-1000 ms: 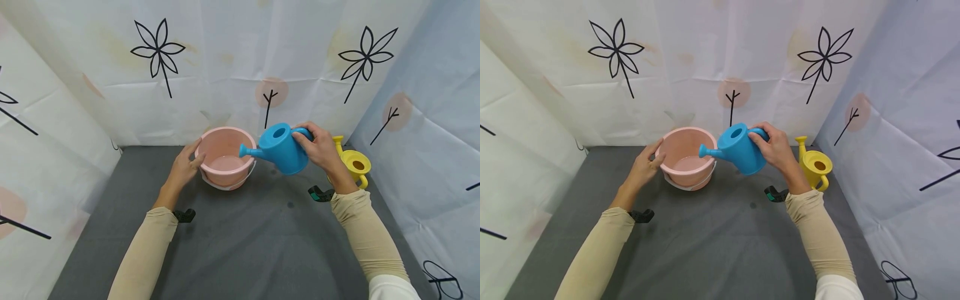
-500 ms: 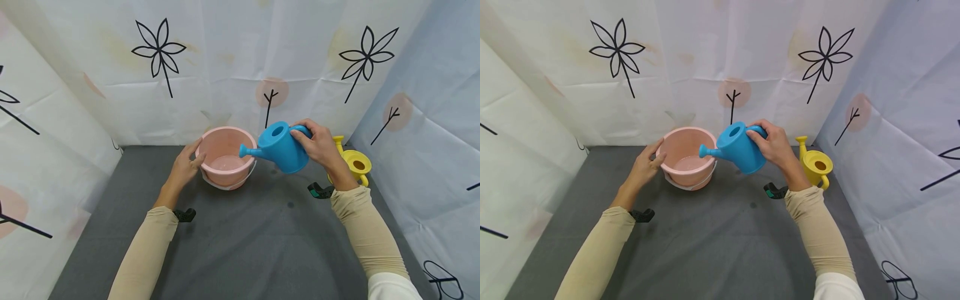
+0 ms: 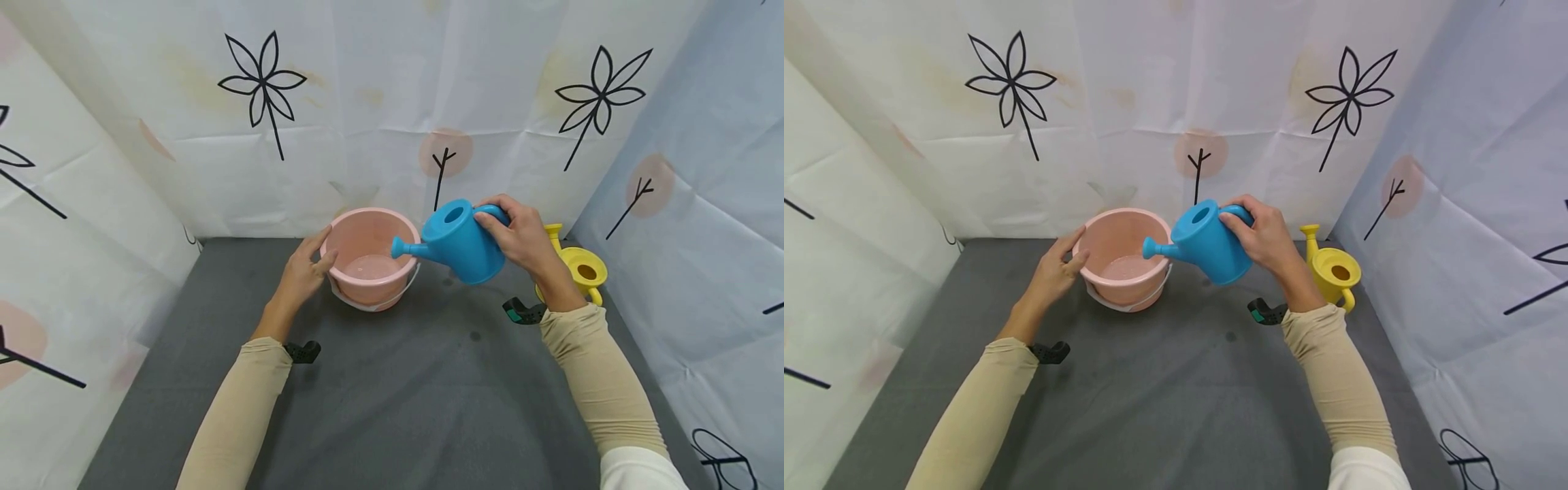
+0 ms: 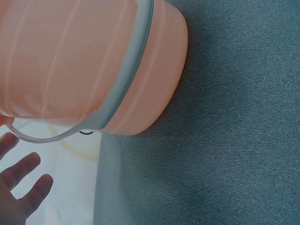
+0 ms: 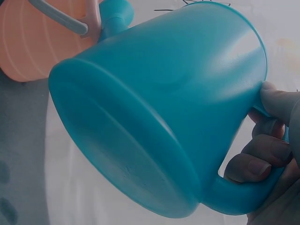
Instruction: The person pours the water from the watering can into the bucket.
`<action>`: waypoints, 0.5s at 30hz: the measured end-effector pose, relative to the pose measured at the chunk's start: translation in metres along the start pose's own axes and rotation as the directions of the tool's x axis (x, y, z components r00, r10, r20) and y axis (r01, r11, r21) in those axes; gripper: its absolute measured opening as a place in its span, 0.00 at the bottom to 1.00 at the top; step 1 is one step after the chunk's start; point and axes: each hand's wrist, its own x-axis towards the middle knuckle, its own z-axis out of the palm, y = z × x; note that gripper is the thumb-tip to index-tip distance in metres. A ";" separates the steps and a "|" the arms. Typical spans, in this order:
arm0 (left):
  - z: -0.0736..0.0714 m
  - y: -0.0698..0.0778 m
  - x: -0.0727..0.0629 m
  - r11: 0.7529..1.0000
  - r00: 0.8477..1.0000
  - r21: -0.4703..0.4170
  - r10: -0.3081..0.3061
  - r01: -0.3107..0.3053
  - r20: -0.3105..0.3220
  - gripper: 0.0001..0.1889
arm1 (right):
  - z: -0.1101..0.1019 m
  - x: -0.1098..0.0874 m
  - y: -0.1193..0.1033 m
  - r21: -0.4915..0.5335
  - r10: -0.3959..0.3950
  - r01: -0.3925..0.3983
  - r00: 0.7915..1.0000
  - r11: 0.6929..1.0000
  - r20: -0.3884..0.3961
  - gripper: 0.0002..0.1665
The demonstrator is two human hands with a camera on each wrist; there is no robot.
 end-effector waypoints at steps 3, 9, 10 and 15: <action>0.000 0.000 0.000 1.000 1.000 -0.001 0.001 -0.001 -0.003 0.33 | 0.000 0.000 0.000 -0.004 -0.002 0.002 1.000 1.000 0.003 0.18; 0.001 -0.001 0.000 1.000 1.000 0.003 0.012 -0.011 -0.011 0.33 | -0.001 0.001 -0.001 -0.013 -0.016 0.016 1.000 1.000 0.004 0.18; 0.001 0.000 0.000 1.000 1.000 0.003 0.012 -0.012 -0.013 0.33 | -0.001 0.001 -0.001 -0.015 -0.016 0.016 1.000 1.000 0.004 0.18; 0.001 0.000 0.000 1.000 1.000 0.001 0.005 -0.005 -0.014 0.34 | 0.000 0.002 -0.001 -0.018 -0.017 0.017 1.000 1.000 0.002 0.18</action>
